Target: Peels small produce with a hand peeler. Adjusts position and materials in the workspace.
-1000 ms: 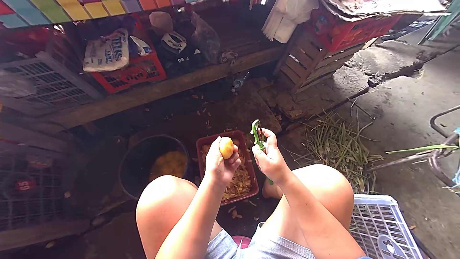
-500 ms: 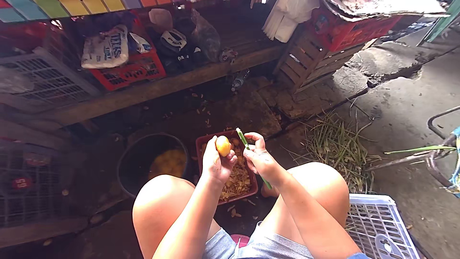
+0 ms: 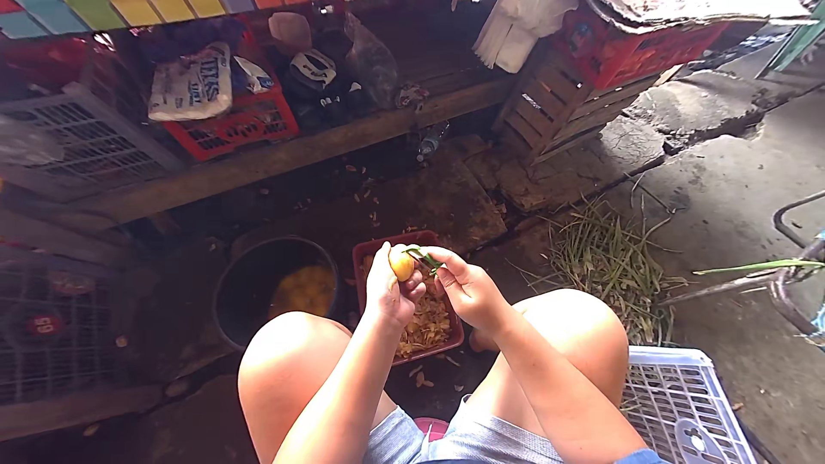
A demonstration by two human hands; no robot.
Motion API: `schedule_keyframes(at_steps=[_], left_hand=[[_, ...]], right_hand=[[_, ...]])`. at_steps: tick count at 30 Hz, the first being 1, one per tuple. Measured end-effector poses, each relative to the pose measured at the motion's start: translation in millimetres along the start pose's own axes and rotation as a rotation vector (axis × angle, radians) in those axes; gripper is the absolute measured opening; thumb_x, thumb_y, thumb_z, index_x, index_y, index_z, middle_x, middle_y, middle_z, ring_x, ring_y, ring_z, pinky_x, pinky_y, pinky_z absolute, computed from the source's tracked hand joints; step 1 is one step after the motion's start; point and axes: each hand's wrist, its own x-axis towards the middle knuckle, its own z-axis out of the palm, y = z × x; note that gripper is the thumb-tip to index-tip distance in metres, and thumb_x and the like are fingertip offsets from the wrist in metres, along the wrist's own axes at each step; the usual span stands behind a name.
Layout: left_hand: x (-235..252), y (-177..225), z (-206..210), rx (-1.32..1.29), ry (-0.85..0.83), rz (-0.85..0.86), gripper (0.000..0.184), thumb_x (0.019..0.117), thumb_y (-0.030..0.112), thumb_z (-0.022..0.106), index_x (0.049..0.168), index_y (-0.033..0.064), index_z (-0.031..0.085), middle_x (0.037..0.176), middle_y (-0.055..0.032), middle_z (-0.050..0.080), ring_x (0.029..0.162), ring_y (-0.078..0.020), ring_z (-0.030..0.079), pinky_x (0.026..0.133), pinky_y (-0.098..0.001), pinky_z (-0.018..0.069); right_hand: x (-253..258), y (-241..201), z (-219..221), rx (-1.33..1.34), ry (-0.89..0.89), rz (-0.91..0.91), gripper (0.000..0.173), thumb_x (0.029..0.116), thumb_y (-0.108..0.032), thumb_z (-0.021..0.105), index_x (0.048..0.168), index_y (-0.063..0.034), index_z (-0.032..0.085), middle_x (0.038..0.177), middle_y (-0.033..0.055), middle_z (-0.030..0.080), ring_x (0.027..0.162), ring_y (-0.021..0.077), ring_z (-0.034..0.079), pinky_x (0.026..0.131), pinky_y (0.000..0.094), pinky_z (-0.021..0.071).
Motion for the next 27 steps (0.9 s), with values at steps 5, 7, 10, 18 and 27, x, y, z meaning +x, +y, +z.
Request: schedule_keyframes(at_steps=[5,7,10,18,27], left_hand=[[-1,-7,4,-0.021,-0.031,0.009,0.057,0.1127,0.043,0.021,0.072,0.013,0.046,0.048,0.0026,0.041,0.037,-0.0045,0.042,0.038,-0.0152,0.0375],[-1,-9,4,-0.018,-0.037,0.008,0.056,0.1128,0.04,0.021,0.07,0.0142,0.045,0.048,0.003,0.04,0.036,-0.0038,0.041,0.037,-0.0144,0.0357],[0,-10,4,-0.009,-0.019,0.029,0.046,0.109,0.027,0.031,0.067,0.0143,0.044,0.047,0.0028,0.04,0.035,-0.0034,0.038,0.035,-0.0144,0.0321],[-5,-6,-1,0.1,-0.128,0.066,0.042,0.1046,0.015,0.035,0.063,0.0162,0.043,0.046,0.0043,0.038,0.035,-0.001,0.035,0.035,-0.0129,0.0283],[-21,-7,1,0.287,-0.237,0.041,0.03,0.1088,0.017,0.026,0.091,0.0102,0.049,0.067,-0.001,0.057,0.04,0.0011,0.038,0.037,-0.011,0.0303]], right_hand=[[-3,-1,10,-0.256,0.132,-0.248,0.033,0.1025,-0.01,0.049,0.129,-0.0039,0.068,0.081,0.0122,0.072,0.073,0.0265,0.072,0.064,0.0458,0.0578],[-3,0,11,-0.342,0.148,-0.287,0.031,0.1019,-0.011,0.05,0.125,-0.0041,0.07,0.077,0.011,0.071,0.067,0.0265,0.071,0.058,0.0444,0.0564],[-3,-2,11,-0.426,0.141,-0.351,0.031,0.1001,-0.01,0.051,0.122,-0.0038,0.072,0.074,0.0103,0.07,0.062,0.0253,0.069,0.054,0.0418,0.0548],[-1,3,10,-0.405,0.181,-0.377,0.031,0.0992,-0.011,0.051,0.119,-0.003,0.073,0.071,0.0099,0.069,0.059,0.0247,0.067,0.052,0.0409,0.0536],[18,19,-10,-0.42,0.096,0.135,0.033,0.1054,-0.017,0.052,0.135,-0.013,0.066,0.088,0.0181,0.073,0.082,0.0393,0.072,0.07,0.0608,0.0552]])
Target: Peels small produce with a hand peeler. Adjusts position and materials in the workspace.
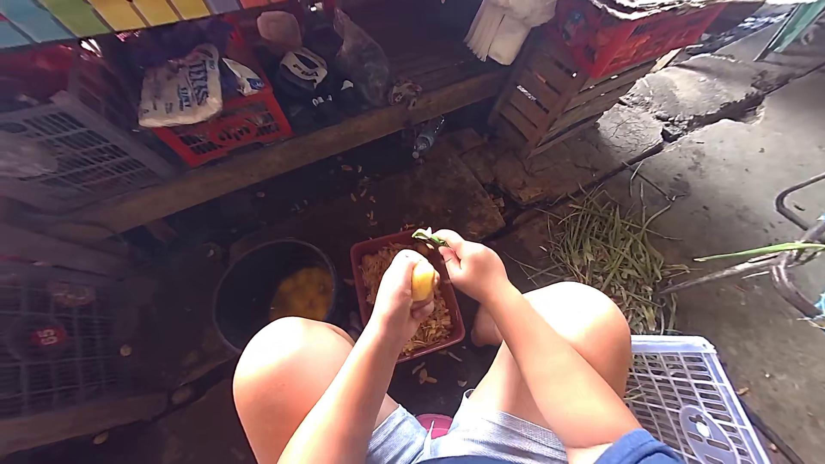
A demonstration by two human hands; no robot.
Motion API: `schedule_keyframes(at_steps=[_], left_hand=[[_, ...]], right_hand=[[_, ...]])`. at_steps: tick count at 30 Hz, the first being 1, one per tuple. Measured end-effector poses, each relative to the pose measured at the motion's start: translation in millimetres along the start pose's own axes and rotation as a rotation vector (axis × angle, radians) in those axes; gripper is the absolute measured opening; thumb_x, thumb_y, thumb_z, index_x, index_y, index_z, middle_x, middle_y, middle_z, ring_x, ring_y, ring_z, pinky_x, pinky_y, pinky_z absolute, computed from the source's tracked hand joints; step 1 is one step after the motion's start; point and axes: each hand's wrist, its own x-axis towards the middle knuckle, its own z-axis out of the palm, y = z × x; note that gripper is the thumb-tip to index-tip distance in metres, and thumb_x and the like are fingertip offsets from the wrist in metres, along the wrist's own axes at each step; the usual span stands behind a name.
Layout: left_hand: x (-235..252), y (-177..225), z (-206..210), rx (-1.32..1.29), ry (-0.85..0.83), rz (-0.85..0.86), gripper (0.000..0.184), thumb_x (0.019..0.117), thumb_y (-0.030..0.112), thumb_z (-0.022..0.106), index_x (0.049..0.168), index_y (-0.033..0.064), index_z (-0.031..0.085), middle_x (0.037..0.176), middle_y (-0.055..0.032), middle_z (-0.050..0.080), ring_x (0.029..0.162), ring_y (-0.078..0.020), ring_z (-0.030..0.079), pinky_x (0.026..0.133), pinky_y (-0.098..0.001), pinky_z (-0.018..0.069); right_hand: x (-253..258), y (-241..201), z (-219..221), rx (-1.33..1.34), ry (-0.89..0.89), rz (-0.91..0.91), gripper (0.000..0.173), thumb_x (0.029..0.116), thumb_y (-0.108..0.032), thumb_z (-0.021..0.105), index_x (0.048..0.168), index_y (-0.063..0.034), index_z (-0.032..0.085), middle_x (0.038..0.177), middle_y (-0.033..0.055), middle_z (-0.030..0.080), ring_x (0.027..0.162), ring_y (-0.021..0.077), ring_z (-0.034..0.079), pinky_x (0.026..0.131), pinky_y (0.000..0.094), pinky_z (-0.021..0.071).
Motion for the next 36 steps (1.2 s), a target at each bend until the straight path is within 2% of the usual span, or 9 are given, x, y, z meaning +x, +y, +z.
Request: schedule_keyframes(at_steps=[6,9,11,16,19,24,28,33,36], left_hand=[[12,7,-8,-0.269,0.146,-0.009,0.035,0.1111,0.03,0.033,0.098,0.0063,0.056,0.075,-0.008,0.061,0.049,-0.0116,0.055,0.048,-0.0219,0.0513],[15,4,-6,-0.313,0.168,-0.068,0.051,0.1125,0.044,0.022,0.099,0.0069,0.054,0.069,-0.0061,0.057,0.047,-0.0103,0.053,0.045,-0.0206,0.0488],[17,5,-3,-0.3,0.211,-0.075,0.056,0.1116,0.048,0.022,0.086,0.0093,0.054,0.056,-0.0019,0.049,0.042,-0.0085,0.049,0.04,-0.0194,0.0446],[16,3,-3,-0.354,0.189,-0.088,0.06,0.1115,0.047,0.019,0.07,0.0131,0.045,0.047,0.0032,0.038,0.034,-0.0039,0.038,0.034,-0.0152,0.0326],[15,1,-8,-0.307,0.089,-0.101,0.053,0.1108,0.032,0.023,0.067,0.0137,0.046,0.048,0.0033,0.04,0.034,-0.0017,0.036,0.034,-0.0137,0.0291],[0,6,-6,-0.137,-0.007,0.027,0.035,0.1083,0.021,0.028,0.086,0.0105,0.052,0.066,-0.0028,0.06,0.039,-0.0006,0.039,0.036,-0.0121,0.031],[9,12,-8,-0.277,0.168,-0.027,0.049,0.1128,0.042,0.022,0.095,0.0081,0.052,0.072,-0.0059,0.059,0.045,-0.007,0.048,0.041,-0.0169,0.0421],[11,8,-9,-0.374,0.097,-0.068,0.061,0.11,0.053,0.018,0.092,0.0081,0.056,0.065,-0.0031,0.055,0.045,-0.0069,0.05,0.043,-0.0172,0.0445],[12,5,-6,-0.332,0.134,-0.075,0.061,0.1105,0.051,0.021,0.077,0.0115,0.053,0.053,0.0007,0.046,0.04,-0.0061,0.046,0.04,-0.0174,0.0415]], right_hand=[[-8,-8,9,0.229,0.158,-0.091,0.029,0.104,-0.014,0.047,0.125,-0.0033,0.064,0.072,0.0096,0.064,0.063,0.024,0.063,0.058,0.0459,0.052],[-16,-17,14,0.288,0.201,-0.21,0.026,0.1023,-0.012,0.048,0.119,-0.001,0.064,0.068,0.0064,0.062,0.06,0.019,0.061,0.056,0.0405,0.0517],[-19,-21,18,0.216,0.214,-0.351,0.023,0.1022,-0.013,0.05,0.11,-0.0002,0.067,0.069,0.0079,0.066,0.063,0.0217,0.067,0.056,0.0415,0.0552],[-21,-23,19,0.076,0.232,-0.501,0.026,0.1004,-0.013,0.051,0.104,-0.0016,0.074,0.07,0.008,0.069,0.063,0.0227,0.069,0.053,0.0399,0.0544],[-18,-19,18,0.062,0.231,-0.461,0.024,0.0987,-0.013,0.052,0.101,-0.0016,0.073,0.065,0.0084,0.065,0.058,0.0241,0.066,0.051,0.0413,0.0525],[-3,5,8,0.001,0.087,-0.106,0.025,0.1029,-0.017,0.052,0.116,-0.0049,0.07,0.072,0.0148,0.068,0.069,0.0356,0.07,0.059,0.0561,0.0539],[-5,-1,9,0.132,0.158,-0.081,0.025,0.1039,-0.014,0.05,0.12,-0.002,0.065,0.074,0.013,0.066,0.066,0.0299,0.067,0.059,0.051,0.0537],[-18,-17,15,0.286,0.191,-0.217,0.021,0.1033,-0.014,0.048,0.114,-0.002,0.063,0.077,0.0084,0.066,0.069,0.021,0.066,0.061,0.0432,0.0551],[-24,-29,24,0.24,0.188,-0.365,0.022,0.103,-0.013,0.05,0.107,0.0,0.067,0.08,0.0092,0.072,0.073,0.0223,0.073,0.063,0.0429,0.0598]])
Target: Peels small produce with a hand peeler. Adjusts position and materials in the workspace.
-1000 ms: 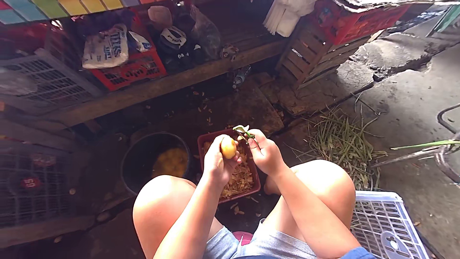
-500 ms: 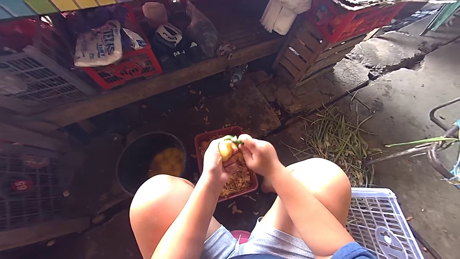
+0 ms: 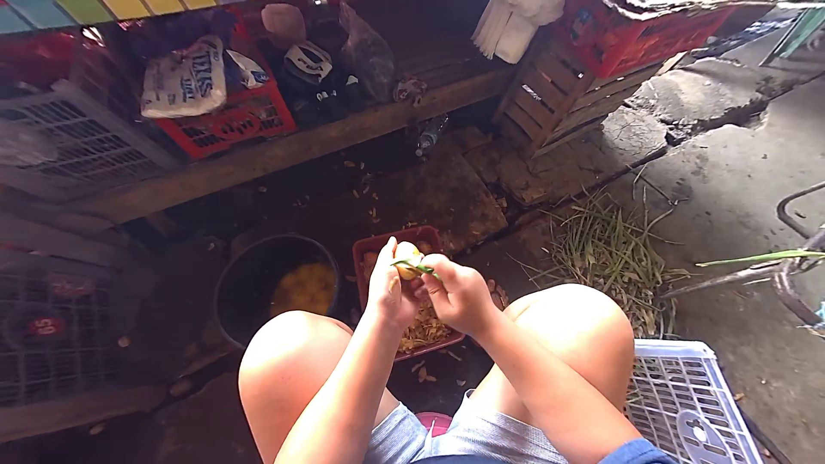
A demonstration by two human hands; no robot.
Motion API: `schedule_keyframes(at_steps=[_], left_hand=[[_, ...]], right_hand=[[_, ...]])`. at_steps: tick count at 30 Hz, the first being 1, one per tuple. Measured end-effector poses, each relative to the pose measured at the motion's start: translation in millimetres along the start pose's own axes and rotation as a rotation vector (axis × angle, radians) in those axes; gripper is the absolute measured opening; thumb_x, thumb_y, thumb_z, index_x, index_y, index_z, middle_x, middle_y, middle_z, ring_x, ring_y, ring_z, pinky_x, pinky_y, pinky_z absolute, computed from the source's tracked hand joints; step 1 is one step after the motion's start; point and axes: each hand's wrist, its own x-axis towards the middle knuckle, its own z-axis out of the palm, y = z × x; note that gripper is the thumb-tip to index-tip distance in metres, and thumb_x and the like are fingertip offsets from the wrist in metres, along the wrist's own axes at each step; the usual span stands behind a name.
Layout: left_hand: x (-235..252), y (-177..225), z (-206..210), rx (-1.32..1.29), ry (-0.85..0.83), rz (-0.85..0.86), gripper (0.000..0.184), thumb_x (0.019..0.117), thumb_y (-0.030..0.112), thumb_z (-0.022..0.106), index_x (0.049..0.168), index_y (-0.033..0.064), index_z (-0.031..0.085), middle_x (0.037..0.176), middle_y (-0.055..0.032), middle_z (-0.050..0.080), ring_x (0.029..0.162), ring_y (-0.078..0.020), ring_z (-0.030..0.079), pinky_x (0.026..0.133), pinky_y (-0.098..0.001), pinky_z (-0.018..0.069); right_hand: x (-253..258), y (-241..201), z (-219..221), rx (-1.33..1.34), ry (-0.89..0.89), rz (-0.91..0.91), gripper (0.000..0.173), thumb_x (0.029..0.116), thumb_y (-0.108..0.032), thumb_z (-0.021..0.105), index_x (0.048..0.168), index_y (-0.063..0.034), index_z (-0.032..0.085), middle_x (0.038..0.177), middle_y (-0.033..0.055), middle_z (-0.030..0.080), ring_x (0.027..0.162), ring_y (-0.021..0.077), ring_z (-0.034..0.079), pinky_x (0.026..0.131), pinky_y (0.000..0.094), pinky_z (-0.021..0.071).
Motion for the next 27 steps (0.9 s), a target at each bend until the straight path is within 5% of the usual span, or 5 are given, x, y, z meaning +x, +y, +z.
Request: schedule_keyframes(at_steps=[5,15,20,27], left_hand=[[3,-3,-1,-0.034,0.001,-0.022,0.06,0.1105,0.043,0.023,0.062,0.0146,0.043,0.045,0.003,0.037,0.034,-0.0042,0.037,0.035,-0.016,0.0315],[8,0,-1,-0.056,0.014,-0.079,0.052,0.1083,0.032,0.031,0.061,0.0148,0.042,0.045,0.003,0.037,0.034,-0.0034,0.037,0.034,-0.0146,0.0301],[-3,9,-6,-0.029,-0.113,-0.094,0.044,0.108,0.034,0.025,0.084,0.0091,0.052,0.063,-0.0045,0.057,0.038,-0.0035,0.043,0.034,-0.0134,0.0331],[3,6,-5,0.04,0.018,-0.012,0.039,0.1109,0.036,0.028,0.097,0.0081,0.052,0.07,-0.0058,0.056,0.045,-0.0084,0.05,0.042,-0.0179,0.045]], right_hand=[[0,2,4,-0.177,0.02,-0.117,0.022,0.0988,-0.013,0.053,0.099,-0.0015,0.072,0.074,0.0093,0.069,0.065,0.0237,0.07,0.053,0.0398,0.055],[5,14,2,-0.182,0.032,-0.087,0.024,0.0993,-0.015,0.054,0.1,-0.001,0.073,0.068,0.0094,0.065,0.06,0.0259,0.067,0.05,0.0426,0.0528],[15,37,-19,-0.296,-0.107,0.355,0.026,0.1039,-0.018,0.052,0.121,-0.0047,0.067,0.082,0.0183,0.07,0.077,0.0389,0.071,0.064,0.0591,0.0549],[11,22,-11,-0.09,0.049,0.234,0.022,0.1014,-0.014,0.053,0.113,-0.0009,0.065,0.069,0.0106,0.063,0.061,0.0271,0.063,0.055,0.0481,0.0519]])
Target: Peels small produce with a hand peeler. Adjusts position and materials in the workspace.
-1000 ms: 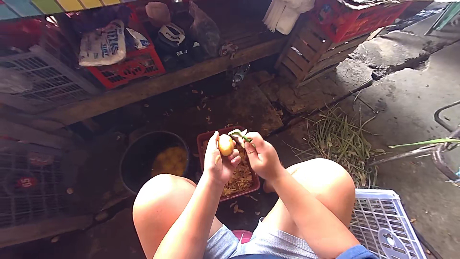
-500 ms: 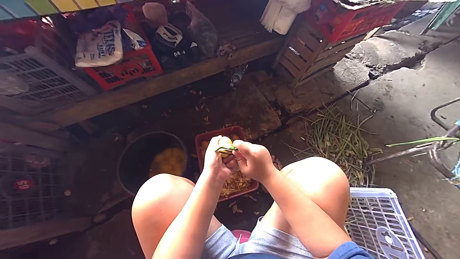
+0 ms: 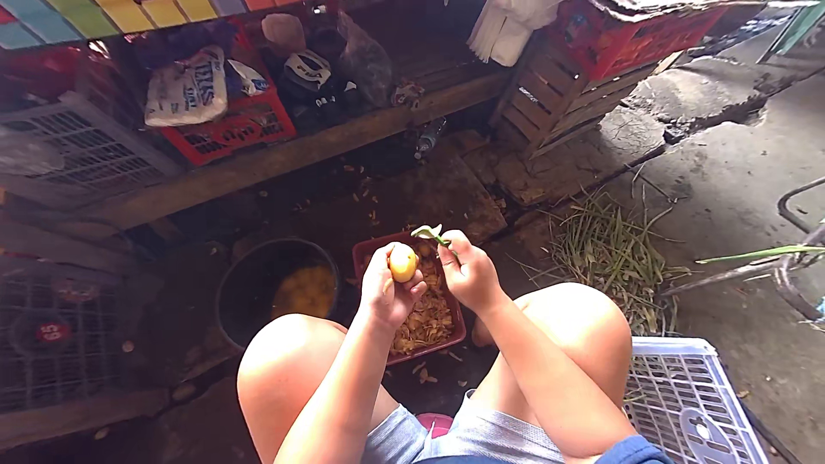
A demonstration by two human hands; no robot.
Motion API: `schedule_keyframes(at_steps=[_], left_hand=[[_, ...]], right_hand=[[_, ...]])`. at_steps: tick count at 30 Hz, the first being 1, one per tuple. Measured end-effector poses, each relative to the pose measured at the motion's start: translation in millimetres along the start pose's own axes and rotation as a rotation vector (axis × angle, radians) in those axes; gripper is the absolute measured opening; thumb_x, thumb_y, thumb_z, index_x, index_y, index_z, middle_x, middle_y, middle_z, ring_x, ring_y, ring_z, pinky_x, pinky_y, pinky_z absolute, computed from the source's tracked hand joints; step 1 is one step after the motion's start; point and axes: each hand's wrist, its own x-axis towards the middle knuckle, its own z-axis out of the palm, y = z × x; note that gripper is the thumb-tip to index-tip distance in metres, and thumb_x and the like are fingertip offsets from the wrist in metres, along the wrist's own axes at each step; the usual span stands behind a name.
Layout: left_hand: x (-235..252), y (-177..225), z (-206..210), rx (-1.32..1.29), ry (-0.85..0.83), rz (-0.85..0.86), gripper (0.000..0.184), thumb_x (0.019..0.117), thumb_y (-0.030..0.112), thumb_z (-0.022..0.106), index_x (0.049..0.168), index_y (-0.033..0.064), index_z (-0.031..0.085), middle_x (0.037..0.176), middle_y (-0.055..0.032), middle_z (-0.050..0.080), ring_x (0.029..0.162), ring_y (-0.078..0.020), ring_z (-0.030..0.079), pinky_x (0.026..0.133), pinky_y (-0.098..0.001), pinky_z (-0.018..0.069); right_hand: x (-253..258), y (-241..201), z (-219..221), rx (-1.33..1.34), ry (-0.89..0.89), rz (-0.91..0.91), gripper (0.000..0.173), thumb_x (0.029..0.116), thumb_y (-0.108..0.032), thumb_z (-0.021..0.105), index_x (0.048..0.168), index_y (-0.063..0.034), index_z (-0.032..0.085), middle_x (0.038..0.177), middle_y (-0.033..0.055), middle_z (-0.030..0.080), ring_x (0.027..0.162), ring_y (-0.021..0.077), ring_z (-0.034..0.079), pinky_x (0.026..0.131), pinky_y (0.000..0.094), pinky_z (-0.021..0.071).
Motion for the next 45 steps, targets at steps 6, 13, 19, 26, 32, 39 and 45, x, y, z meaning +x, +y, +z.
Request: schedule_keyframes(at_steps=[6,13,19,26,32,39,45], left_hand=[[7,-9,3,-0.005,-0.006,0.046,0.046,0.108,0.024,0.031,0.067,0.0127,0.047,0.047,0.0019,0.042,0.036,-0.0046,0.041,0.036,-0.0156,0.0358],[-6,-8,4,0.14,-0.196,0.07,0.031,0.1103,0.024,0.026,0.094,0.0125,0.05,0.069,-0.0026,0.059,0.04,-0.0013,0.04,0.037,-0.0124,0.0329],[-2,-2,8,-0.07,0.028,0.069,0.056,0.111,0.051,0.019,0.096,0.0094,0.052,0.07,-0.0043,0.058,0.045,-0.0075,0.05,0.043,-0.0182,0.0458],[3,-6,7,-0.029,0.062,0.146,0.049,0.1123,0.047,0.018,0.108,0.0128,0.052,0.081,-0.0048,0.062,0.045,-0.0047,0.044,0.04,-0.0158,0.037],[11,-12,11,-0.117,0.132,0.173,0.036,0.1086,0.03,0.029,0.096,0.008,0.055,0.067,-0.0064,0.056,0.048,-0.0124,0.054,0.045,-0.0235,0.0486],[13,-21,17,-0.089,0.202,0.318,0.046,0.1132,0.039,0.026,0.084,0.0149,0.053,0.071,-0.0011,0.06,0.069,-0.0118,0.064,0.066,-0.0275,0.0553],[10,-20,14,-0.021,0.2,0.277,0.046,0.1134,0.036,0.027,0.083,0.0143,0.053,0.069,-0.001,0.06,0.061,-0.0099,0.061,0.056,-0.0231,0.0514]], right_hand=[[-13,-13,9,0.041,-0.065,-0.222,0.021,0.1014,-0.014,0.054,0.102,-0.0014,0.07,0.074,0.009,0.071,0.069,0.0249,0.072,0.06,0.0457,0.0577],[9,9,-4,-0.163,-0.25,0.176,0.025,0.1052,-0.019,0.053,0.12,-0.0059,0.068,0.085,0.0182,0.071,0.084,0.0388,0.071,0.071,0.0604,0.0539],[2,5,-5,0.053,-0.062,0.196,0.023,0.106,-0.015,0.051,0.12,-0.0017,0.063,0.073,0.0114,0.062,0.065,0.0258,0.062,0.061,0.0474,0.0523],[-3,-5,-5,0.041,-0.095,0.118,0.023,0.1026,-0.015,0.058,0.117,-0.0015,0.069,0.087,0.0139,0.072,0.08,0.0276,0.071,0.071,0.0498,0.0574],[-11,-19,7,0.307,-0.042,0.1,0.017,0.1003,-0.015,0.059,0.107,-0.002,0.069,0.085,0.0046,0.072,0.077,0.0096,0.068,0.073,0.0327,0.058],[-16,-31,14,-0.035,-0.012,-0.099,0.019,0.0986,-0.017,0.061,0.097,0.0003,0.069,0.074,0.0117,0.067,0.067,0.0263,0.069,0.059,0.0444,0.0561],[-17,-23,17,-0.091,0.044,-0.236,0.019,0.0969,-0.013,0.059,0.086,-0.0011,0.068,0.066,0.0088,0.063,0.059,0.0234,0.065,0.05,0.0399,0.0523]])
